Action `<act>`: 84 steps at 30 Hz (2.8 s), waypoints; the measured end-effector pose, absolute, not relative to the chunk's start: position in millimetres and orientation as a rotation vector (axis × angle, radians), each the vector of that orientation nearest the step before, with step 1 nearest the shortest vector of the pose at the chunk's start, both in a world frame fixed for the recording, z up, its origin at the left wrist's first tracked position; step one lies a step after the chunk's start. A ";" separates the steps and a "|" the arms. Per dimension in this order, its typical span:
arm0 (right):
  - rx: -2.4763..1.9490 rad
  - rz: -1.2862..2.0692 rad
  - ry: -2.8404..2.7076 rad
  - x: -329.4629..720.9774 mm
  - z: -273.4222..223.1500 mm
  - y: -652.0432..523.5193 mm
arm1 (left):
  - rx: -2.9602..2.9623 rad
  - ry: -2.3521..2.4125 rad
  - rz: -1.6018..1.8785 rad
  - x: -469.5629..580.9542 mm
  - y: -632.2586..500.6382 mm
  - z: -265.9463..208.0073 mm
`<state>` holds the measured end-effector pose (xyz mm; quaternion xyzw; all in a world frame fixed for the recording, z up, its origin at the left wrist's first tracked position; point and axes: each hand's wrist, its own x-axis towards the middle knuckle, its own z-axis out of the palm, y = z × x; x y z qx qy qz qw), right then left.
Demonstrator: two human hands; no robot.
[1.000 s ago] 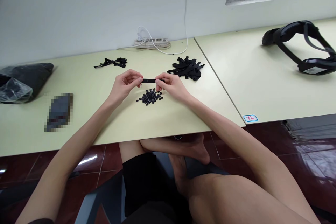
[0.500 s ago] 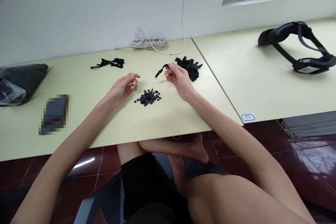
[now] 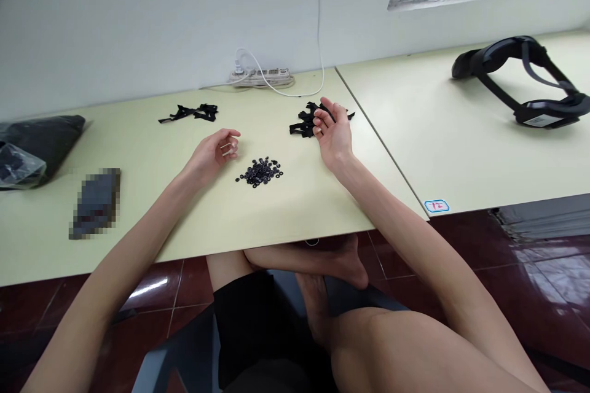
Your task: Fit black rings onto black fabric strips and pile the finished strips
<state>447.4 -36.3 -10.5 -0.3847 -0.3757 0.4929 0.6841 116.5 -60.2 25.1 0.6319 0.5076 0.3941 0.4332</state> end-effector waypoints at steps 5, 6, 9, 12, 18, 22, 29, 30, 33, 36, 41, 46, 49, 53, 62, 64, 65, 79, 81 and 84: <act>-0.832 1.247 -0.764 431.8 7.3 -52.8 | 2.190 1.707 0.913 88.5 -35.2 20.1; -0.832 1.269 -0.773 428.7 11.5 -57.2 | 2.248 1.814 0.846 80.9 -26.9 19.4; -0.824 1.319 -0.817 421.4 20.7 -68.6 | 2.212 2.047 0.594 59.4 -1.1 17.0; -0.823 1.302 -0.941 416.7 23.6 -75.4 | 2.139 2.065 0.528 46.0 15.0 12.6; -0.851 1.267 -1.161 410.5 20.8 -81.1 | 2.265 1.941 0.866 41.5 14.4 6.0; -0.843 1.264 -1.236 408.9 18.9 -82.2 | 2.120 1.843 1.066 45.7 8.5 11.8; -0.845 1.194 -1.413 408.1 19.4 -85.8 | 1.464 1.323 1.433 89.1 -19.8 35.3; -0.849 1.157 -1.458 406.9 19.9 -87.6 | 1.378 1.231 1.431 100.4 -28.1 38.2; -0.852 1.050 -1.566 401.8 21.2 -94.3 | 1.226 1.023 1.323 136.1 -58.7 43.1; -0.815 1.028 -1.631 396.5 21.9 -99.7 | 1.144 0.894 1.225 165.0 -87.5 40.8; -0.759 1.192 -1.605 394.9 22.1 -99.9 | 1.293 0.732 1.087 178.8 -105.6 29.0; -0.770 1.383 -1.726 399.0 22.5 -99.0 | 1.590 0.616 1.082 170.1 -100.6 24.2; -0.711 1.554 -1.683 399.0 18.8 -99.2 | 1.631 0.601 1.038 167.1 -98.1 25.0; -0.663 1.547 -1.634 396.6 14.6 -97.9 | 1.709 0.651 1.038 166.5 -98.7 27.7; -0.906 0.789 -1.708 389.8 16.1 -106.5 | 1.340 0.836 0.989 174.9 -104.7 30.2; -0.896 0.807 -1.719 389.4 15.7 -107.5 | 1.471 0.846 0.969 174.2 -105.3 30.6; -0.887 0.819 -1.717 389.3 15.6 -107.8 | 1.537 0.847 0.965 173.6 -105.7 30.8; -0.910 0.571 -1.741 389.6 18.5 -111.1 | 1.423 0.956 0.973 170.4 -108.3 34.7; -0.874 0.366 -1.772 389.9 19.1 -111.2 | 1.407 0.986 0.980 170.6 -109.9 36.3; -0.845 0.238 -1.864 390.0 19.8 -111.5 | 1.404 1.015 0.985 171.3 -111.7 38.0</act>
